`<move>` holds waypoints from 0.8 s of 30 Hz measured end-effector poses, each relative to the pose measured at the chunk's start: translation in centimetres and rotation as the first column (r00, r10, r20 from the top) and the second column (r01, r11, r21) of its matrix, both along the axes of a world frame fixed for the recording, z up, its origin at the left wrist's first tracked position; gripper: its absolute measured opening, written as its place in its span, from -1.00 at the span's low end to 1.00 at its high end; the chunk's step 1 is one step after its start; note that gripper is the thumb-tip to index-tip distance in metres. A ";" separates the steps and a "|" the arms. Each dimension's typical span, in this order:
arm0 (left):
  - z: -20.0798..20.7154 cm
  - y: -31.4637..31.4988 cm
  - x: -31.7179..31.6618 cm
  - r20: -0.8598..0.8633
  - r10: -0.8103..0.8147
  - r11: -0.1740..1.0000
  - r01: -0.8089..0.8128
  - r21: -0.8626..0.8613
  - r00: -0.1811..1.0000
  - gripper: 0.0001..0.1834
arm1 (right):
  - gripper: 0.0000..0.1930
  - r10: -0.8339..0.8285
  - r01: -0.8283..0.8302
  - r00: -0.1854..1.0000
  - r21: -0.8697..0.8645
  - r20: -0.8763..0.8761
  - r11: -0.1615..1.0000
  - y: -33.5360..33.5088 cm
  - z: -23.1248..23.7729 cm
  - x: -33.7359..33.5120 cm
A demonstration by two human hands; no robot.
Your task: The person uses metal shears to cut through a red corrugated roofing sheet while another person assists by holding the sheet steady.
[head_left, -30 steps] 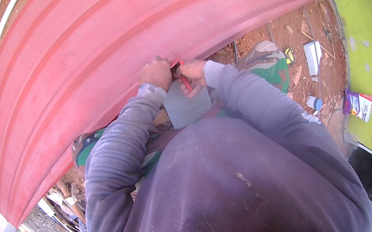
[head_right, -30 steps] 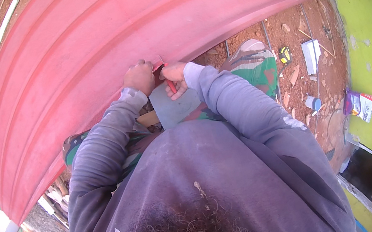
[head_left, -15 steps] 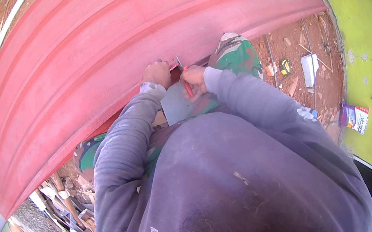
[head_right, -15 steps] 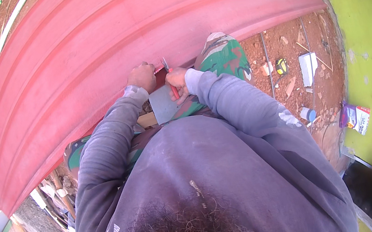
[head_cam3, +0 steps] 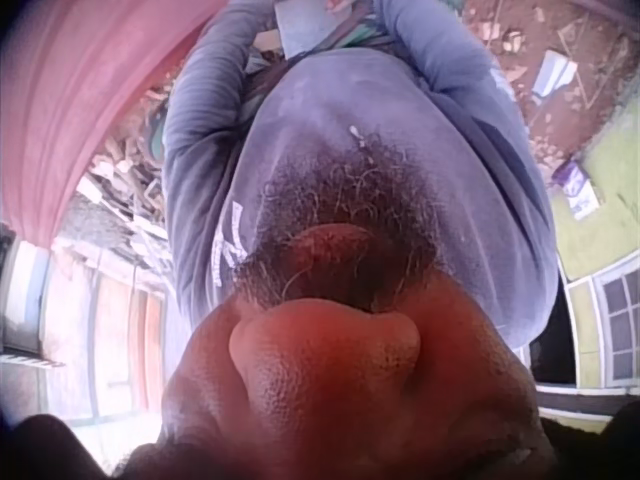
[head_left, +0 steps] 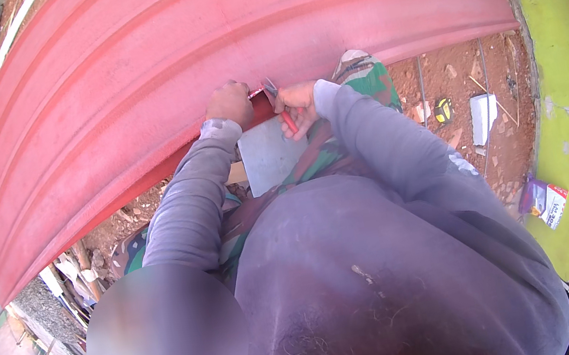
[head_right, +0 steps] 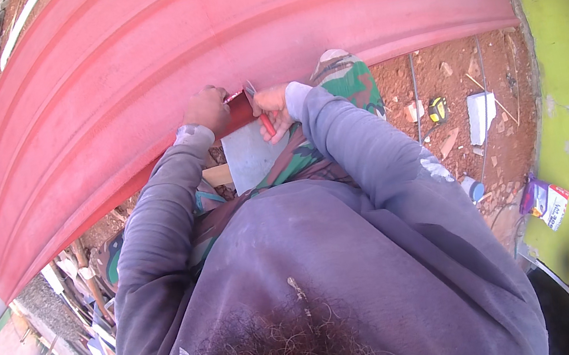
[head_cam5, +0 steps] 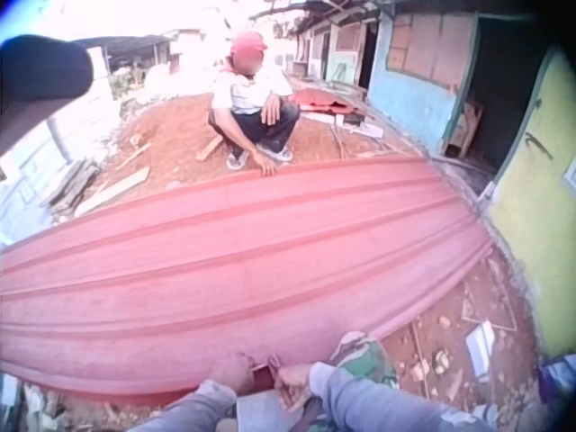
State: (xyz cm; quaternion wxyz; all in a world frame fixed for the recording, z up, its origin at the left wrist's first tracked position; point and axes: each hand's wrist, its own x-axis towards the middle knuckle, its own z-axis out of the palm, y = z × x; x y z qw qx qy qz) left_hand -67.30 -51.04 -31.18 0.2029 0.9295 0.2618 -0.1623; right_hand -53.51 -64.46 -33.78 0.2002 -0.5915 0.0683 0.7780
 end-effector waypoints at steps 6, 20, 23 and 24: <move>0.5 0.5 0.5 -0.007 -0.004 1.000 0.004 0.023 1.000 -0.73 | -0.58 0.117 -0.119 0.991 0.028 0.072 0.993 0.6 1.0 0.5; 0.2 0.6 -0.3 0.016 -0.034 0.998 0.033 0.045 0.999 -0.75 | -0.70 0.057 -0.083 0.936 0.060 0.347 0.995 2.4 -2.2 -3.7; 0.1 0.4 0.0 0.033 -0.031 0.999 0.030 0.031 0.999 -0.75 | -0.72 0.112 -0.109 0.859 -0.037 0.500 0.993 2.5 -1.4 -4.4; 0.5 0.4 0.4 0.043 -0.040 0.999 0.039 0.029 0.998 -0.76 | -0.73 0.115 -0.120 0.855 -0.023 0.505 0.992 2.1 -1.8 -4.1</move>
